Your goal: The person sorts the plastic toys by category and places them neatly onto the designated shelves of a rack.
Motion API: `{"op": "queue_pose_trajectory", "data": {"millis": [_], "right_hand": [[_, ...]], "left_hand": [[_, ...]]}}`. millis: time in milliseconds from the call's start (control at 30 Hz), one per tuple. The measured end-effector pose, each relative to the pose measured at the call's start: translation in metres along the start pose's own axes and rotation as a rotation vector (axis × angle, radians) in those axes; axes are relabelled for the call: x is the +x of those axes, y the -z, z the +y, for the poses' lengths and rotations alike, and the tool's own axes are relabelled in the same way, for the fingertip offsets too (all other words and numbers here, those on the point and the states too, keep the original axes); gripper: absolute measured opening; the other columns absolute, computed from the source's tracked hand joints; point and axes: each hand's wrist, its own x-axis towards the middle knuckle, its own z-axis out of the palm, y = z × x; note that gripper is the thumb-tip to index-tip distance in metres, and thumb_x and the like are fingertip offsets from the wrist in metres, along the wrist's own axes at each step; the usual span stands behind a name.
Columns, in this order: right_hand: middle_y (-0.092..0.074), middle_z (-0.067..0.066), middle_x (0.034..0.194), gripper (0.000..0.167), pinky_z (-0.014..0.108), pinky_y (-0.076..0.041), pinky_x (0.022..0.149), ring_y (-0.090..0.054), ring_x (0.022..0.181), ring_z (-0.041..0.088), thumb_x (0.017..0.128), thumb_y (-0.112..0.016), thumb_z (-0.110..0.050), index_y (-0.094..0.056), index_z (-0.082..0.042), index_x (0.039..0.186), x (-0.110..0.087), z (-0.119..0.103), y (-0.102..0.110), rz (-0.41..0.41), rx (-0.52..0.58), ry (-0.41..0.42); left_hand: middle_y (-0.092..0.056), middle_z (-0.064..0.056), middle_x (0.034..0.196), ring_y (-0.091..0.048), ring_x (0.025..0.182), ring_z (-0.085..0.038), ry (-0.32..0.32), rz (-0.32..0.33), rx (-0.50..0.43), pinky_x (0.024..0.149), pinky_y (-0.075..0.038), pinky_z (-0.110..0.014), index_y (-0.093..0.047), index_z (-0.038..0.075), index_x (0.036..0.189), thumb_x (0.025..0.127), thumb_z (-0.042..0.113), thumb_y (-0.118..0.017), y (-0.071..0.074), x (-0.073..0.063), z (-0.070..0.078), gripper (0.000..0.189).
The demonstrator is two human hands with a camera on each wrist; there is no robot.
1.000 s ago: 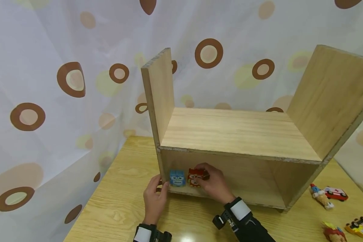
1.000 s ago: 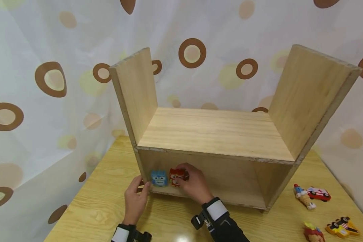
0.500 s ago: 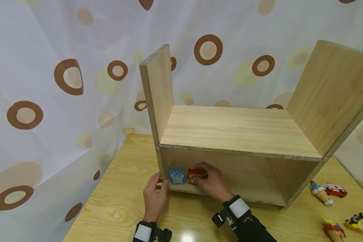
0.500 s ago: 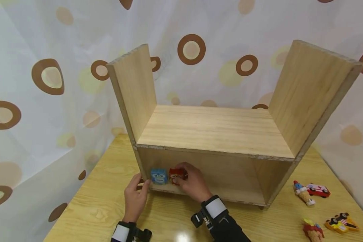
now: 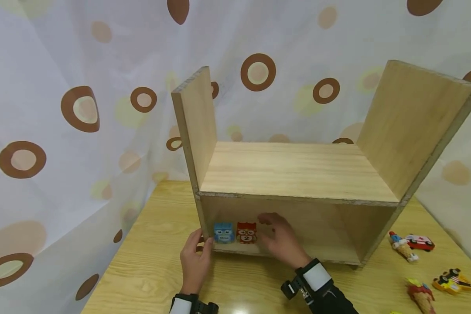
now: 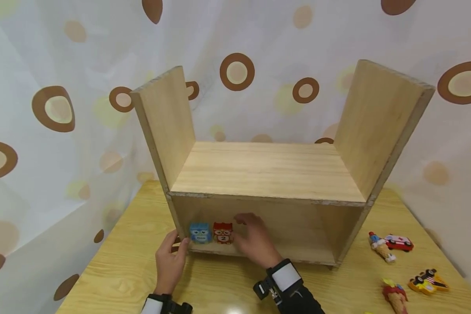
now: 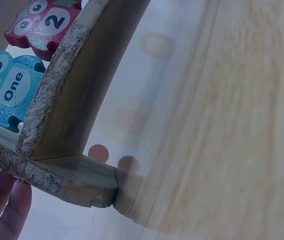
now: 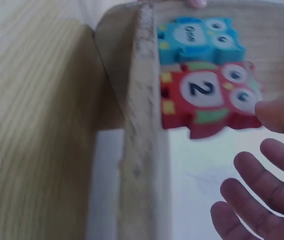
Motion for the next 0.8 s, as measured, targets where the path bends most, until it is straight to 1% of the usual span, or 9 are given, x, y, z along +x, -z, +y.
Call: {"op": "queue_pose_trajectory", "data": {"millis": [133, 267, 300, 400, 500, 600, 700, 800], "right_hand": [[-0.067, 0.011, 0.113, 0.039, 0.037, -0.054, 0.082, -0.063, 0.104, 0.027, 0.084, -0.075, -0.005, -0.063, -0.002, 0.121, -0.009, 0.004, 0.015, 0.096, -0.078, 0.07], [-0.069, 0.011, 0.111, 0.037, 0.041, -0.052, 0.082, -0.064, 0.101, 0.026, 0.082, -0.075, -0.001, -0.065, -0.003, 0.117, -0.018, 0.002, 0.03, 0.168, -0.144, 0.114], [-0.069, 0.01, 0.111, 0.036, 0.042, -0.052, 0.082, -0.064, 0.101, 0.026, 0.082, -0.075, -0.001, -0.066, -0.003, 0.116, -0.02, 0.001, 0.034, 0.187, -0.159, 0.123], [-0.071, 0.009, 0.11, 0.031, 0.04, -0.053, 0.08, -0.065, 0.1, 0.024, 0.082, -0.076, -0.002, -0.068, -0.004, 0.112, -0.028, -0.001, 0.05, 0.247, -0.2, 0.16], [-0.071, 0.007, 0.108, 0.028, 0.037, -0.054, 0.077, -0.065, 0.097, 0.021, 0.082, -0.076, -0.001, -0.069, -0.005, 0.109, -0.037, -0.005, 0.066, 0.294, -0.212, 0.196], [-0.071, 0.005, 0.105, 0.031, 0.032, -0.054, 0.075, -0.065, 0.095, 0.018, 0.079, -0.077, 0.004, -0.07, -0.008, 0.107, -0.049, -0.011, 0.077, 0.347, -0.199, 0.213], [-0.072, 0.004, 0.103, 0.035, 0.023, -0.052, 0.076, -0.065, 0.091, 0.014, 0.076, -0.077, 0.008, -0.071, -0.009, 0.105, -0.06, -0.012, 0.091, 0.402, -0.199, 0.22], [-0.072, 0.003, 0.1, 0.036, 0.014, -0.048, 0.079, -0.063, 0.089, 0.008, 0.075, -0.076, 0.011, -0.072, -0.01, 0.104, -0.069, -0.009, 0.102, 0.436, -0.187, 0.225]], "left_hand": [[-0.071, -0.007, 0.116, -0.067, 0.092, -0.015, 0.0, 0.003, -0.006, 0.068, -0.058, -0.027, -0.069, 0.01, 0.12, 0.091, 0.007, -0.07, -0.001, 0.0, -0.001, 0.03], [-0.07, -0.008, 0.117, -0.068, 0.093, -0.016, 0.005, -0.008, 0.003, 0.07, -0.058, -0.026, -0.068, 0.01, 0.121, 0.092, 0.008, -0.069, 0.0, -0.001, -0.002, 0.029], [-0.07, -0.008, 0.118, -0.068, 0.093, -0.016, 0.015, -0.011, 0.01, 0.071, -0.058, -0.026, -0.068, 0.01, 0.121, 0.093, 0.009, -0.068, 0.001, -0.002, -0.002, 0.029], [-0.07, -0.006, 0.118, -0.067, 0.094, -0.016, 0.047, -0.002, 0.017, 0.072, -0.058, -0.025, -0.069, 0.011, 0.121, 0.092, 0.009, -0.069, -0.002, -0.001, -0.001, 0.029], [-0.071, -0.005, 0.117, -0.067, 0.093, -0.016, 0.072, 0.006, 0.022, 0.071, -0.057, -0.025, -0.069, 0.011, 0.121, 0.091, 0.008, -0.07, -0.005, -0.001, 0.002, 0.029], [-0.07, -0.006, 0.117, -0.066, 0.093, -0.015, 0.064, -0.009, 0.029, 0.071, -0.057, -0.025, -0.069, 0.01, 0.121, 0.092, 0.009, -0.069, -0.003, -0.002, 0.001, 0.03], [-0.07, -0.007, 0.118, -0.065, 0.093, -0.012, 0.046, -0.014, 0.028, 0.071, -0.057, -0.025, -0.069, 0.009, 0.122, 0.092, 0.009, -0.069, -0.002, -0.002, 0.001, 0.029], [-0.071, -0.007, 0.118, -0.064, 0.092, -0.007, 0.046, 0.001, 0.031, 0.071, -0.057, -0.025, -0.069, 0.009, 0.121, 0.092, 0.009, -0.069, 0.0, -0.002, 0.002, 0.029]]}}
